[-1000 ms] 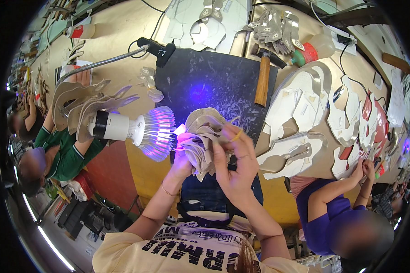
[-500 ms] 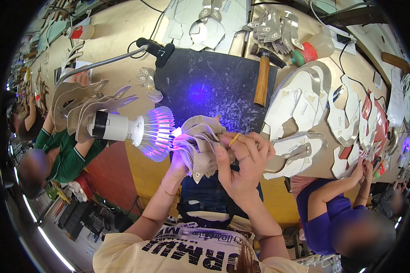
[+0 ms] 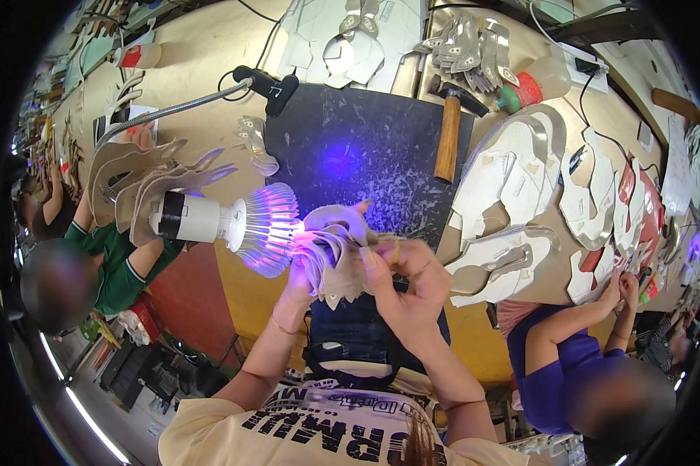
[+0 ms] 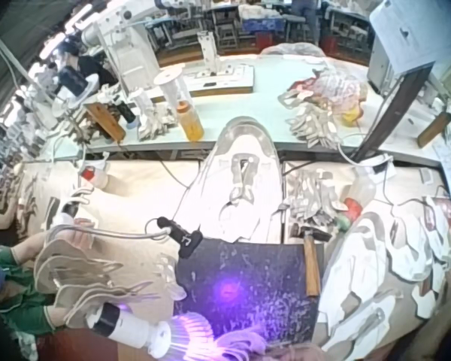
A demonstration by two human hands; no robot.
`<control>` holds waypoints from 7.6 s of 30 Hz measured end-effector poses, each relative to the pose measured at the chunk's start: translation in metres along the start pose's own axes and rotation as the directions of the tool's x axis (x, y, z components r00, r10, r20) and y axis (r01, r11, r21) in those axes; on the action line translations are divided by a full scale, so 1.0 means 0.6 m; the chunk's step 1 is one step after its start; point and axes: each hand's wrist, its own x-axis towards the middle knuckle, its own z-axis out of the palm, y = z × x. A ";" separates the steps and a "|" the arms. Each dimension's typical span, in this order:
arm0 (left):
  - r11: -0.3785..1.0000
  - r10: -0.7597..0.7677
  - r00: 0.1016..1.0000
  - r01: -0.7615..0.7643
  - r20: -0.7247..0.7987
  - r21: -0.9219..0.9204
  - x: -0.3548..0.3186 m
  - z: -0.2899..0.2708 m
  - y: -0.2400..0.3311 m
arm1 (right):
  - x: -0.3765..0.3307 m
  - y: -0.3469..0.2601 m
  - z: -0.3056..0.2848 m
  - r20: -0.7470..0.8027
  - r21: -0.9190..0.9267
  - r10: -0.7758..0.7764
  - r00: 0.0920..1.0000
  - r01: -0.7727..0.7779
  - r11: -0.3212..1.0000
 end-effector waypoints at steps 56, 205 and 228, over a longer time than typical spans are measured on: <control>0.970 -0.068 0.967 0.121 -0.247 0.209 -0.008 -0.018 -0.007 | 0.057 0.076 -0.034 0.256 -0.130 0.435 0.863 -0.415 0.900; 0.670 0.198 0.978 -0.090 -0.060 0.737 -0.057 0.033 0.046 | 0.076 -0.001 -0.057 0.632 -0.503 0.148 0.761 0.257 0.825; 0.799 0.144 0.902 0.136 -0.407 0.585 0.000 -0.088 -0.077 | 0.065 0.006 -0.071 0.642 -0.622 0.054 0.764 0.479 0.620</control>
